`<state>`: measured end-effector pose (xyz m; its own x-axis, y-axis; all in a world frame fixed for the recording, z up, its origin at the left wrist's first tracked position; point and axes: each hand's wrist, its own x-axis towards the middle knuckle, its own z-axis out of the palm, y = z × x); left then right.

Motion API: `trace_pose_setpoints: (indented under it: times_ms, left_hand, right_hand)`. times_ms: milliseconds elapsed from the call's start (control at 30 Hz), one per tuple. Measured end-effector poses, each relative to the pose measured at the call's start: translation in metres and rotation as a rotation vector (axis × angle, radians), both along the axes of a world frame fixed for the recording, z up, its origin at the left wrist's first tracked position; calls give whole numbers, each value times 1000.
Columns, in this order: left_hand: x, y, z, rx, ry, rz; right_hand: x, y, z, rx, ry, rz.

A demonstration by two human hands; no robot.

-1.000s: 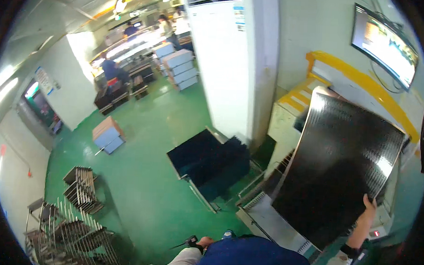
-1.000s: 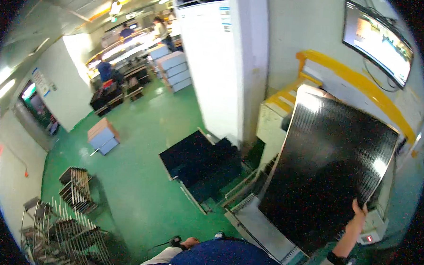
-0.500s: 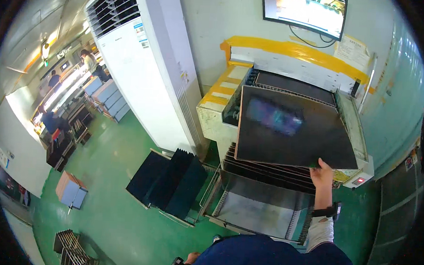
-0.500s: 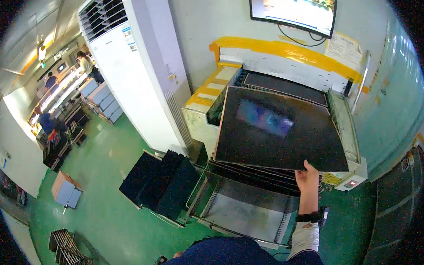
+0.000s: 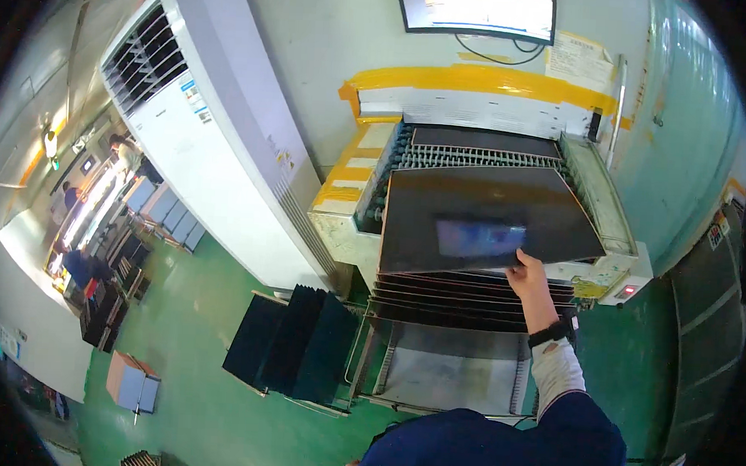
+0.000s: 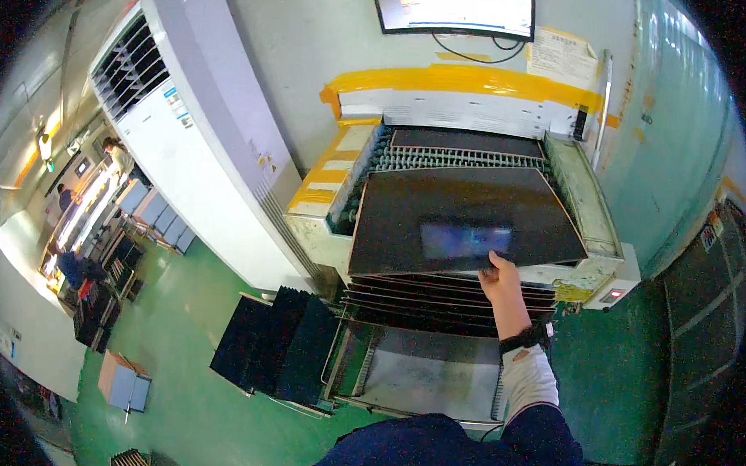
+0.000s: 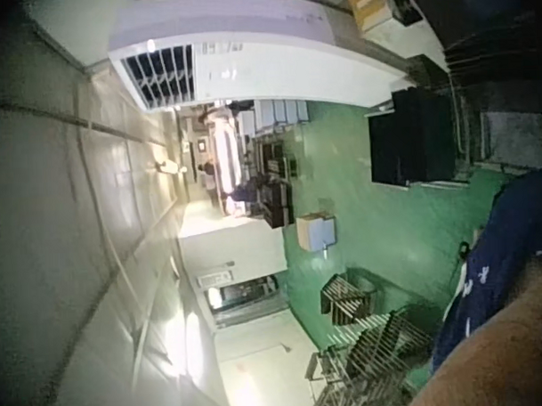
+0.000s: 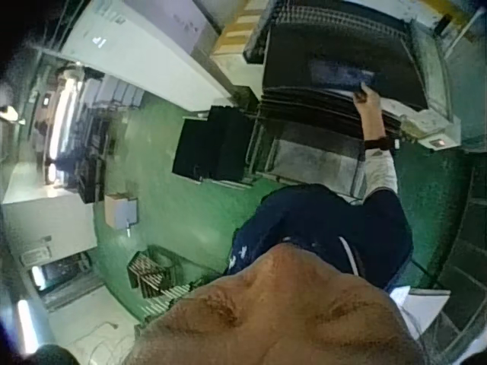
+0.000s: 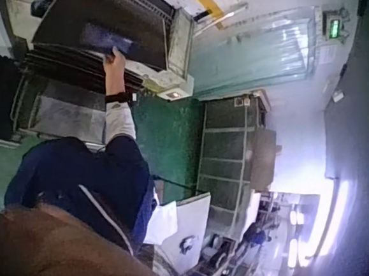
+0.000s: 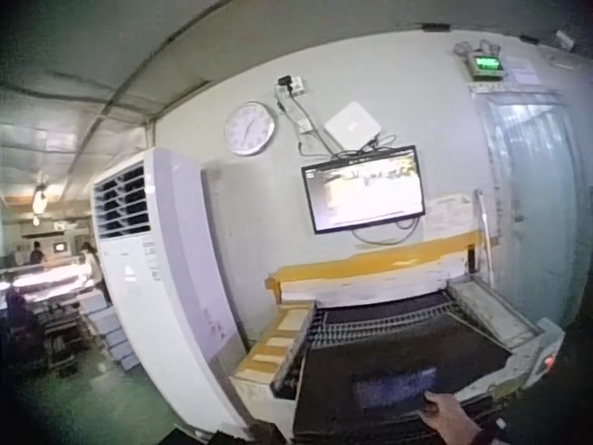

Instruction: Loading black rectangular sheets from a storage rack into a processing machine and then moving them to another rack level.

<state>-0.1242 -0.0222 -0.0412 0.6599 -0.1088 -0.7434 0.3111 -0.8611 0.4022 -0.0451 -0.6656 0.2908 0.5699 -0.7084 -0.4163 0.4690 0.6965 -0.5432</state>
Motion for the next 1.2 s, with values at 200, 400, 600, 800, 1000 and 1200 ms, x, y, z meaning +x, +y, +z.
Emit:
trace_pose_setpoints:
  times_ms: [200, 400, 600, 800, 1000, 1200]
  left_hand:
    - [21, -26, 3, -6, -16, -34]
    - [42, -46, 12, -20, -35, -60]
    - [53, -58, 16, -19, -37, -89]
    - [59, -59, 16, -10, -35, -108]
    - [58, -60, 14, -13, -35, -104]
    - [49, -49, 11, -22, -35, -77]
  right_hand:
    - [31, -29, -10, 39, -52, -50]
    - [21, -20, -8, 31, 142, 435]
    - [20, -16, -17, 70, 61, 446]
    - [28, -22, -3, 42, -29, 429]
    - [28, -20, 2, -48, 95, 467]
    - [20, -2, 5, -202, 161, 531]
